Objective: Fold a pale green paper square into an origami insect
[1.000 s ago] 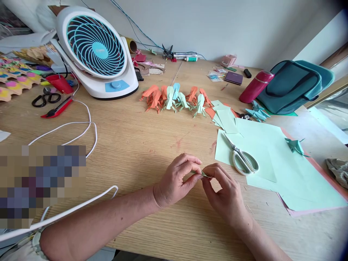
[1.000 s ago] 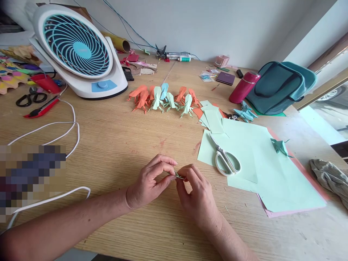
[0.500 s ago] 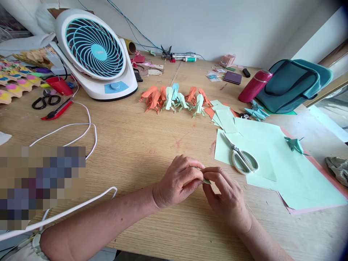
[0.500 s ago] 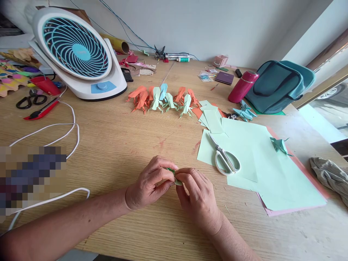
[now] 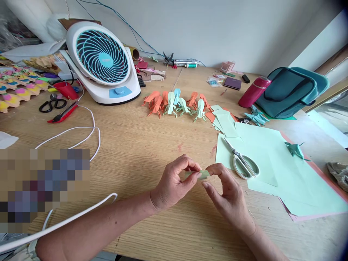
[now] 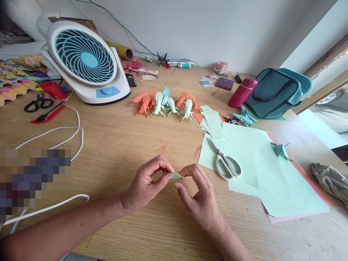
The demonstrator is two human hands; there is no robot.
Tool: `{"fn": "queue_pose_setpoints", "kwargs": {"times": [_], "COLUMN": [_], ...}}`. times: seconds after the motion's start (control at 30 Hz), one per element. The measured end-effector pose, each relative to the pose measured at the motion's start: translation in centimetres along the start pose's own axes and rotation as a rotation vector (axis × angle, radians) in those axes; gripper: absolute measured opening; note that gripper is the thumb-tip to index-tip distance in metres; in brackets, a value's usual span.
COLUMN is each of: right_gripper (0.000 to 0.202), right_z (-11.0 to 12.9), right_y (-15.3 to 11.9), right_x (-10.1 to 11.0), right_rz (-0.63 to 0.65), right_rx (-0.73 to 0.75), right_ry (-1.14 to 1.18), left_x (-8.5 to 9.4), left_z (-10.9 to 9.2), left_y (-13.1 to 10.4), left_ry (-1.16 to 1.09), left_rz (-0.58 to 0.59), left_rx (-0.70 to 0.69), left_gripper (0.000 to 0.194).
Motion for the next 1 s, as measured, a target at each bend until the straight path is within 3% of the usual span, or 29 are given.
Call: {"fn": "queue_pose_setpoints", "kwargs": {"times": [0.2,0.37,0.57,0.83,1.0], "right_gripper": [0.035,0.024,0.032,0.04,0.039], "right_z": [-0.5,-1.0,-1.2,-0.8,-0.4], "right_y": [-0.3,-0.7,-0.9,-0.7,-0.6], "right_x": [-0.7,-1.4,-1.7,-1.8,-1.9], "right_rz": [-0.026,0.21,0.239,0.223,0.249], "right_rx": [-0.169,-0.36,-0.458,-0.419,-0.387], "right_ry": [0.228,0.371,0.485,0.511,0.581], "left_x": [-0.5,-0.7,-0.8,-0.9,-0.7], "left_z": [0.1,0.4,0.9,1.7,1.3], "left_y": [-0.2,-0.4,-0.5,-0.8,-0.5], "left_ry": [-0.284,-0.382,-0.314,-0.231,-0.238], "left_rz": [-0.092,-0.132,-0.126,-0.029,0.006], "left_rx": [0.276,0.31,0.334,0.406,0.426], "left_gripper": [0.017,0.019,0.017,0.03,0.029]}}
Point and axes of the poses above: each hand's wrist, its own y-axis towards the middle knuckle, its own x-axis out of the back of the hand, z = x × y, the point moved 1 cm from there along y, towards the middle knuckle, and after that the axes turned 13 degrees about -y, right-handed, at the moved point
